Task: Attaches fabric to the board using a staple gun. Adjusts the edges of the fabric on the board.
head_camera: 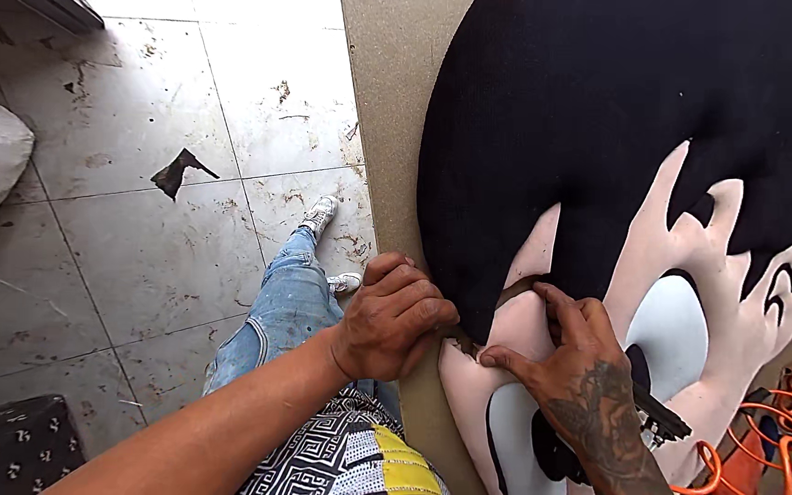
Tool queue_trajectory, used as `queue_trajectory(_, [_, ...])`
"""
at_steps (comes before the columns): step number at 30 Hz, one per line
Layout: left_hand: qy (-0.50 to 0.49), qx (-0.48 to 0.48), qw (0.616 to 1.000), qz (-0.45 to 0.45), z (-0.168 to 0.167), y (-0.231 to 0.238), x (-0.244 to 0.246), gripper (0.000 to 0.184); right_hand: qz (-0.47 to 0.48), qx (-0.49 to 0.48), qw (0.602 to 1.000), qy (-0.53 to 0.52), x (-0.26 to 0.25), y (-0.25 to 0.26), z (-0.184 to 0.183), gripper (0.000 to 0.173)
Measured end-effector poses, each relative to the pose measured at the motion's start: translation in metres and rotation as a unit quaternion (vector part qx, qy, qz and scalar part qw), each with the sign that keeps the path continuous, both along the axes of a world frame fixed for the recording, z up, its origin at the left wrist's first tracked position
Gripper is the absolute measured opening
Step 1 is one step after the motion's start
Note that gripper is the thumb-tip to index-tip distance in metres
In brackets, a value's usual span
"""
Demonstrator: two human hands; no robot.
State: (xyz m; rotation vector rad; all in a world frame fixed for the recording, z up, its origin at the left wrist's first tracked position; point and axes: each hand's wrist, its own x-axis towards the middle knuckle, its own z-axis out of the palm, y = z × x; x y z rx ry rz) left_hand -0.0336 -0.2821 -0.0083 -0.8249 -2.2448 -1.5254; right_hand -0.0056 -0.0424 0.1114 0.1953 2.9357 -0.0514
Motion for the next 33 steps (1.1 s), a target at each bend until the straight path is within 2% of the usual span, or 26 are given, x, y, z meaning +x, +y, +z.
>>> queue_trajectory(22, [0.006, 0.0, 1.0, -0.004, 0.0, -0.001, -0.001, 0.021, -0.017, 0.042, 0.998, -0.038, 0.002, -0.025, 0.012, 0.112])
queue_trajectory(29, [0.005, 0.001, 1.0, -0.012, 0.001, -0.003, -0.001, 0.019, -0.054, 0.022, 0.998, -0.028, 0.006, -0.031, 0.01, 0.107])
queue_trajectory(33, [0.004, -0.002, 1.0, -0.018, 0.002, -0.005, -0.003, 0.019, -0.082, 0.02, 0.996, -0.025, 0.005, -0.042, 0.01, 0.097])
